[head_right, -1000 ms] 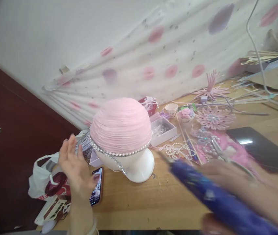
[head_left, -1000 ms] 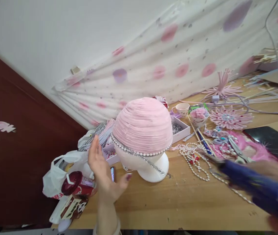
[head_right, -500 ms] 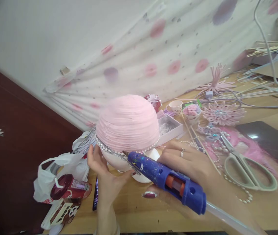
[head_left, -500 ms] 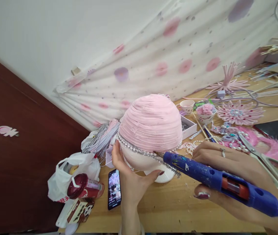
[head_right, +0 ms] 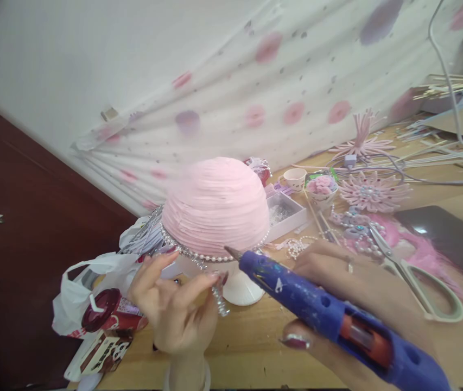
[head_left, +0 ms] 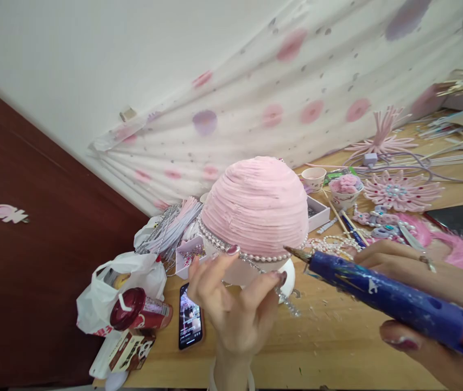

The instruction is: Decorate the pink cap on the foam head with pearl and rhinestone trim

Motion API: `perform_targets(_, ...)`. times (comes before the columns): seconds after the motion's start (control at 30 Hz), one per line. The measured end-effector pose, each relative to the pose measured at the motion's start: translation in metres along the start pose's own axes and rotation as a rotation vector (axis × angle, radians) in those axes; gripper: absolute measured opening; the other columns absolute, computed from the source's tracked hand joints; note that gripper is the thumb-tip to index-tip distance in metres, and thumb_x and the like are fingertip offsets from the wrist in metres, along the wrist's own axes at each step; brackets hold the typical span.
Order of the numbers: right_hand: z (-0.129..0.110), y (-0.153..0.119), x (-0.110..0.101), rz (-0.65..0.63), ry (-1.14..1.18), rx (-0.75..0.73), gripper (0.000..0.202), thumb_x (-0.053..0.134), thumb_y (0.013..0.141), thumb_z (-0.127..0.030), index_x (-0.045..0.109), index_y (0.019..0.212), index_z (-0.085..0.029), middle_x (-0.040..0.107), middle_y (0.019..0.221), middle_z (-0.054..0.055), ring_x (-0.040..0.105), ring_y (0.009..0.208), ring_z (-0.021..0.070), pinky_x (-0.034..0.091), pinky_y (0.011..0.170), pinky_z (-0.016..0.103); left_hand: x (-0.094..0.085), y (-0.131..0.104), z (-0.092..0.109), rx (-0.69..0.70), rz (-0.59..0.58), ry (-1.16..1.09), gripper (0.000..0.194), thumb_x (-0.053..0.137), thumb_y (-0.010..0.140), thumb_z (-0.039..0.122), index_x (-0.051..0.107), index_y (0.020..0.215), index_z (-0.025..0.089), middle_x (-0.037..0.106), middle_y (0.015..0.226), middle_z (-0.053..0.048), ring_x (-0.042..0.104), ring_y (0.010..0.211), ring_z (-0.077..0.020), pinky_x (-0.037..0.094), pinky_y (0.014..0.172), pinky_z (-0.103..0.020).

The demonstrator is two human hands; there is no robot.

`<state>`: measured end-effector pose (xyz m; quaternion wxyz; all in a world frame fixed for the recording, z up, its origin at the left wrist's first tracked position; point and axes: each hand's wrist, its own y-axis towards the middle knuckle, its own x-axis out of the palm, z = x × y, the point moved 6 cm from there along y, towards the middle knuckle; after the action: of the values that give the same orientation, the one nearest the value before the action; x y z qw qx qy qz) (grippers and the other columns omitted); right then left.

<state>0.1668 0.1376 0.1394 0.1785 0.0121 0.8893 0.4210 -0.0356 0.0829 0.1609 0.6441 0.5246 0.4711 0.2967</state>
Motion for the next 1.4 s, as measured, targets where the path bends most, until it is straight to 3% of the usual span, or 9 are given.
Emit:
perform_targets(0.1,-0.008,0.001,0.009,-0.127,0.093,-0.064,0.037,0.057,0.096,-0.064,0.064,0.09,-0.028,0.066,0.075,0.004,0.061,0.066,0.0203,0.044,0.053,0.033,-0.002,0.0,-0.013,-0.143,0.045,-0.236,0.018,0.066,0.088,0.014,0.071,0.099,0.028,0.056,0.124,-0.005,0.055,0.119,-0.0244,0.046,0.109,-0.049)
perform_targets(0.23,-0.027,0.008,0.021,-0.173,0.128,-0.181,0.022,0.074,0.089,-0.045,0.065,0.096,-0.027,0.066,0.074,0.003,0.063,0.068,0.0201,0.046,0.055,0.031,0.0,-0.003,-0.021,-0.29,0.039,-0.391,0.007,0.057,0.096,0.029,0.063,0.092,0.026,0.055,0.121,-0.006,0.057,0.125,-0.0272,0.049,0.109,-0.055)
perform_targets(0.33,-0.04,0.014,0.027,-0.161,0.062,-0.24,0.013,0.073,0.089,-0.033,0.063,0.095,-0.027,0.064,0.071,0.0,0.06,0.065,0.0176,0.047,0.056,0.03,0.001,-0.005,-0.019,-0.33,0.051,-0.414,0.011,0.058,0.097,0.034,0.062,0.09,0.026,0.056,0.119,-0.007,0.057,0.125,-0.0282,0.046,0.111,-0.058)
perform_targets(0.47,-0.045,0.014,0.03,-0.154,-0.022,-0.254,0.009,0.068,0.09,-0.025,0.059,0.09,-0.024,0.062,0.068,-0.001,0.052,0.061,0.0156,0.043,0.053,0.03,0.002,-0.006,-0.02,-0.42,0.126,-0.499,0.009,0.063,0.094,0.033,0.065,0.089,0.026,0.058,0.117,-0.005,0.056,0.12,-0.0263,0.048,0.106,-0.052)
perform_targets(0.67,-0.045,0.008,0.036,-0.195,-0.089,-0.227,0.011,0.066,0.087,-0.021,0.057,0.094,-0.022,0.061,0.072,-0.001,0.05,0.065,0.0165,0.041,0.057,0.03,-0.001,-0.003,-0.021,-0.406,0.149,-0.55,0.007,0.069,0.091,0.03,0.067,0.091,0.024,0.061,0.113,-0.006,0.06,0.114,-0.0246,0.049,0.106,-0.048)
perform_targets(0.97,-0.049,0.008,0.041,-0.13,-0.118,-0.195,0.01,0.064,0.095,-0.026,0.055,0.092,-0.025,0.057,0.07,-0.001,0.049,0.067,0.0189,0.04,0.063,0.032,-0.001,0.001,-0.022,-0.359,0.144,-0.596,0.01,0.071,0.085,0.02,0.066,0.093,0.021,0.061,0.113,-0.006,0.059,0.111,-0.0207,0.047,0.107,-0.043)
perform_targets(1.23,-0.047,0.001,0.038,-0.154,-0.099,-0.171,0.013,0.068,0.095,-0.028,0.055,0.092,-0.023,0.056,0.071,-0.001,0.046,0.068,0.0179,0.038,0.062,0.032,-0.001,0.0,-0.021,-0.374,0.137,-0.527,0.012,0.074,0.085,0.029,0.065,0.091,0.023,0.062,0.113,-0.005,0.062,0.109,-0.0238,0.049,0.105,-0.049)
perform_targets(1.4,-0.045,-0.001,0.035,-0.131,-0.132,-0.156,0.012,0.066,0.094,-0.024,0.055,0.091,-0.024,0.058,0.073,-0.001,0.048,0.07,0.0185,0.039,0.065,0.033,-0.001,0.0,-0.02,-0.368,0.149,-0.53,0.01,0.074,0.086,0.026,0.066,0.09,0.022,0.062,0.111,-0.004,0.06,0.109,-0.0209,0.048,0.106,-0.044)
